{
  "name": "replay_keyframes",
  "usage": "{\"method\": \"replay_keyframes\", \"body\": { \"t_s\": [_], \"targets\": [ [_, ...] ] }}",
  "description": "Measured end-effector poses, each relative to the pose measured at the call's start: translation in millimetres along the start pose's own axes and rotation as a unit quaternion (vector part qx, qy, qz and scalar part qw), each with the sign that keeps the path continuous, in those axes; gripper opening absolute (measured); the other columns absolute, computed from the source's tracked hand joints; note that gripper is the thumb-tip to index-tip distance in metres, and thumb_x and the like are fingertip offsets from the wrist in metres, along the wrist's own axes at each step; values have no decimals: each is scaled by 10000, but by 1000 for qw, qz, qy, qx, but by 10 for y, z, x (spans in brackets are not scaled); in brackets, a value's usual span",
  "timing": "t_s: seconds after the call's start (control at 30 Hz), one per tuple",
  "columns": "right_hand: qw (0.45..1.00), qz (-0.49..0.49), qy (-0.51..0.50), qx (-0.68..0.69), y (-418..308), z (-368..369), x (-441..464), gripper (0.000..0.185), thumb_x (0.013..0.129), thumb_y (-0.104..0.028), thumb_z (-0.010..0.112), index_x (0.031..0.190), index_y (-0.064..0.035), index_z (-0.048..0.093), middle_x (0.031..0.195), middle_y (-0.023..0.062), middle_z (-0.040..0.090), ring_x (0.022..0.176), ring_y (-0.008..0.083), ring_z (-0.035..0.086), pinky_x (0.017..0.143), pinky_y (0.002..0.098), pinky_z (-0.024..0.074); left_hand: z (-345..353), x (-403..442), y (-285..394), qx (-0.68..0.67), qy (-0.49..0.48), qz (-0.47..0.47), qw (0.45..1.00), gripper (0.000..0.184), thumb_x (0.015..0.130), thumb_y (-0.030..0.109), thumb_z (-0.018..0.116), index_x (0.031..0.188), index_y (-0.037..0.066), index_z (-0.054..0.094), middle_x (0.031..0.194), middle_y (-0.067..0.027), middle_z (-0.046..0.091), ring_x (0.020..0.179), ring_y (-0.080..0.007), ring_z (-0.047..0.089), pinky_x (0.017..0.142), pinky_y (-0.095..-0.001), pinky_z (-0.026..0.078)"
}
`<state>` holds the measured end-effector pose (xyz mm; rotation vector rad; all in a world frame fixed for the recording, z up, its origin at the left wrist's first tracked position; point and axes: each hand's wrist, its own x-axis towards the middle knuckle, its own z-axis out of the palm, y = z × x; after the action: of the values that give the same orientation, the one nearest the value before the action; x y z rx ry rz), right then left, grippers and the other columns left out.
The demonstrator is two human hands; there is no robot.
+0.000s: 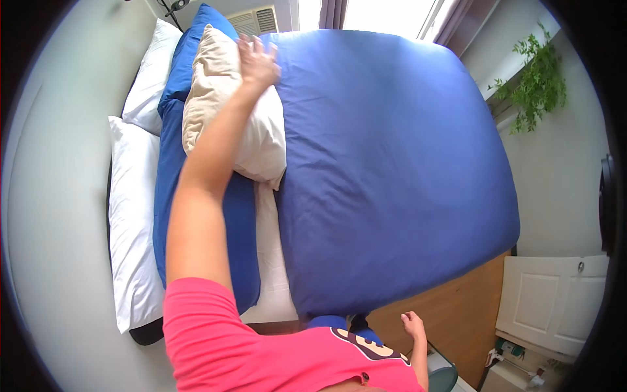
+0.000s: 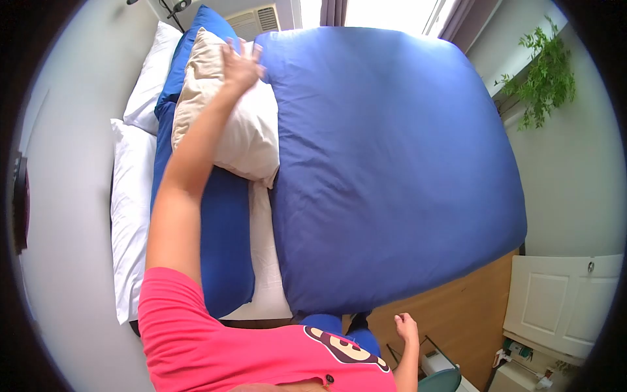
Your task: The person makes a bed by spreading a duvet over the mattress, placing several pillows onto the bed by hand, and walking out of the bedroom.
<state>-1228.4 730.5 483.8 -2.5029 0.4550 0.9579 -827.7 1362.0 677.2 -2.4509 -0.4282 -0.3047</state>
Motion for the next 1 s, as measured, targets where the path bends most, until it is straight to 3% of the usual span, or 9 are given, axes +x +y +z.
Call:
{"method": "replay_keyframes", "body": {
  "t_s": [0.13,0.2,0.3,0.47,0.63,0.73,0.83,0.87,1.0],
  "targets": [
    [997,-47,18,64,-347,-97,-4,325,858,-264,539,1043,0,573,922,147,628,858,234,598,768,322,465,680,-430,576,-53,-147,119,980,883,662,748,453,1389,292,243,1474,-133,78,1320,-441,-75,1006,-629,-78],
    [988,-60,36,138,-322,-134,4,309,872,-247,537,1045,8,563,847,75,611,765,138,568,700,269,463,836,-612,437,142,-335,113,925,995,607,775,496,1409,315,127,1486,-77,-16,1319,-415,-129,964,-662,-121],
    [978,8,50,203,-218,-196,-129,303,873,-244,536,1048,1,562,823,61,608,764,130,567,692,265,461,958,-691,241,89,-317,63,942,986,597,778,511,1401,356,129,1488,-64,-15,1324,-414,-119,976,-640,-125],
    [997,18,40,-62,395,63,-203,271,870,-240,535,991,-3,590,814,90,623,769,173,599,660,303,497,777,-611,183,34,-300,74,951,908,662,738,483,1401,288,205,1485,-75,53,1340,-387,-70,989,-630,-121],
    [986,90,-12,141,691,243,-65,243,878,-228,534,983,-14,579,809,51,601,665,132,570,562,268,473,673,-648,79,131,-266,1,955,697,832,618,326,1392,210,251,1480,-81,87,1365,-281,-14,1033,-544,-136],
    [976,104,-14,192,471,171,-127,233,885,-226,528,977,-17,571,788,30,582,602,99,539,525,246,451,-101,-927,-588,20,-229,-71,971,661,840,541,415,1374,169,299,1456,-129,177,1341,-354,118,1039,-585,-7],
    [975,100,-10,200,556,207,-58,216,886,-219,527,957,-20,570,765,25,571,582,94,532,506,244,445,-117,-1191,-1209,-182,-192,-266,927,764,754,622,505,1304,115,347,1276,-185,436,1131,-381,465,872,-448,431],
    [974,103,-12,203,567,223,-40,213,885,-219,529,953,-21,570,760,25,569,577,94,531,501,245,443,-23,-1295,-1364,-198,-152,-281,927,583,815,539,485,1179,84,487,1097,-190,574,968,-370,579,799,-447,473],
    [979,92,-31,179,729,274,91,210,879,-222,534,939,-24,570,730,27,564,551,98,527,475,252,439,191,-1581,-1566,-215,-101,-234,943,385,874,392,459,914,42,615,871,-195,638,869,-341,618,754,-434,491]
  ]
}}
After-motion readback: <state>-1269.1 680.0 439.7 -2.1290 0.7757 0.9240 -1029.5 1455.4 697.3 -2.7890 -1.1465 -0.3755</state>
